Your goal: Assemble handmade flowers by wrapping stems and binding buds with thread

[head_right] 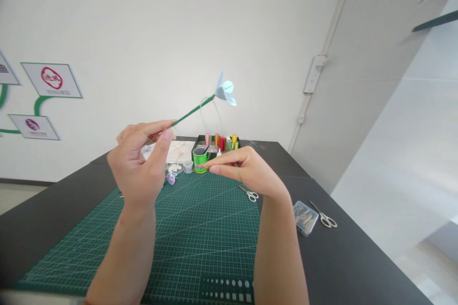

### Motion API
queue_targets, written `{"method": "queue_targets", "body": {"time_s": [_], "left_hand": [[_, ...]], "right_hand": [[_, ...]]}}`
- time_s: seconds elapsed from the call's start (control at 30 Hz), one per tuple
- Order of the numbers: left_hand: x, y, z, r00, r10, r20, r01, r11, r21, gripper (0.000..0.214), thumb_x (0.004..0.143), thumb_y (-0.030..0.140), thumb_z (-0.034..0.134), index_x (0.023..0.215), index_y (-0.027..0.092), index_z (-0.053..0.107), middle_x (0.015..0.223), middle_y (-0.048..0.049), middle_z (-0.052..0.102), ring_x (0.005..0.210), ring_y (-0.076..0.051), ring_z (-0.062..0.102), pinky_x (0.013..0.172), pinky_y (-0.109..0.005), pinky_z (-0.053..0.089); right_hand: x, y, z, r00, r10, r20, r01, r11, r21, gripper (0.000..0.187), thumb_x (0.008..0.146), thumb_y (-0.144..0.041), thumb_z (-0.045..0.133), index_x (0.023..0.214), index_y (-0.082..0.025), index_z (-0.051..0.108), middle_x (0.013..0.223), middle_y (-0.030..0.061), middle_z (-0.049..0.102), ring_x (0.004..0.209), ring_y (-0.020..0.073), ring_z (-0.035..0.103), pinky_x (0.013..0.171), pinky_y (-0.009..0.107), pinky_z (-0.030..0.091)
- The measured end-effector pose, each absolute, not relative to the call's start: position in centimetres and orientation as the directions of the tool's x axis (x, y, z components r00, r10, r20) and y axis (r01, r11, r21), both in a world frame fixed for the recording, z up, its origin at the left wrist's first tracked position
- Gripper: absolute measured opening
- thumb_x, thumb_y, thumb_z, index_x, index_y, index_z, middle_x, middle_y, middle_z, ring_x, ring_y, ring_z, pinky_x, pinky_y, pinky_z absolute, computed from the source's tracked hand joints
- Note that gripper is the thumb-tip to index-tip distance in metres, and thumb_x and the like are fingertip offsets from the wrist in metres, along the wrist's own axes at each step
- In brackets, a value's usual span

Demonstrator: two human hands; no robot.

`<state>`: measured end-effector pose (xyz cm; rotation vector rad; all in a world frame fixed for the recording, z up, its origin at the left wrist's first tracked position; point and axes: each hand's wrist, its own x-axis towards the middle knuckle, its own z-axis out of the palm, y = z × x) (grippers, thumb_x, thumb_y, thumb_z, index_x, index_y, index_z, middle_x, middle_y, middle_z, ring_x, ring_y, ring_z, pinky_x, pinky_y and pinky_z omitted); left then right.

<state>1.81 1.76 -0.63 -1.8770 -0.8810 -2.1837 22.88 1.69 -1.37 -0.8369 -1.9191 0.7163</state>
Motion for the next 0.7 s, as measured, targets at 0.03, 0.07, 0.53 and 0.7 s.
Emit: {"method": "queue_targets", "body": {"time_s": [0.03, 0.07, 0.53, 0.7], "left_hand": [[1.7, 1.9, -0.6, -0.241, 0.288, 0.927, 0.419, -0.831, 0.367, 0.014, 0.093, 0.031, 0.065, 0.099, 0.031, 0.077, 0.085, -0.0006, 0.074, 0.082, -0.021, 0.064, 0.089, -0.042, 0.049], [1.6, 2.1, -0.6, -0.273, 0.304, 0.913, 0.372, -0.841, 0.392, 0.014, 0.093, 0.029, 0.065, 0.099, 0.030, 0.077, 0.086, -0.0008, 0.073, 0.082, -0.020, 0.064, 0.085, -0.040, 0.050], [1.3, 5.0, -0.5, -0.494, 0.331, 0.804, 0.159, -0.875, 0.458, 0.013, 0.090, 0.021, 0.067, 0.098, 0.024, 0.077, 0.084, 0.0002, 0.072, 0.078, -0.014, 0.065, 0.081, -0.031, 0.053], [-0.1, 4.5, 0.3, -0.568, 0.259, 0.782, 0.095, -0.922, 0.374, 0.015, 0.086, 0.014, 0.070, 0.093, 0.024, 0.078, 0.085, 0.0017, 0.074, 0.074, -0.012, 0.063, 0.077, -0.031, 0.051]], "right_hand": [[23.1, 2.0, -1.5, -0.342, 0.783, 0.520, 0.226, 0.605, -0.763, 0.014, 0.079, -0.035, 0.080, 0.091, -0.028, 0.085, 0.067, 0.0021, 0.073, 0.056, 0.0111, 0.050, 0.050, 0.025, 0.037], [23.5, 2.4, -1.7, -0.304, 0.781, 0.545, 0.175, 0.608, -0.774, 0.014, 0.078, -0.035, 0.081, 0.089, -0.028, 0.085, 0.063, 0.0014, 0.070, 0.054, 0.0104, 0.046, 0.049, 0.025, 0.034], [28.3, 10.0, -7.2, -0.156, 0.903, 0.401, -0.075, 0.394, -0.916, 0.032, 0.073, -0.044, 0.082, 0.081, -0.013, 0.077, 0.047, -0.0078, 0.037, 0.045, 0.0056, 0.026, 0.050, 0.027, 0.015], [30.9, 10.5, -8.6, -0.037, 0.936, 0.349, 0.100, 0.351, -0.931, 0.044, 0.072, -0.051, 0.079, 0.088, -0.010, 0.078, 0.049, -0.0091, 0.033, 0.048, 0.0061, 0.023, 0.051, 0.027, 0.015]]}}
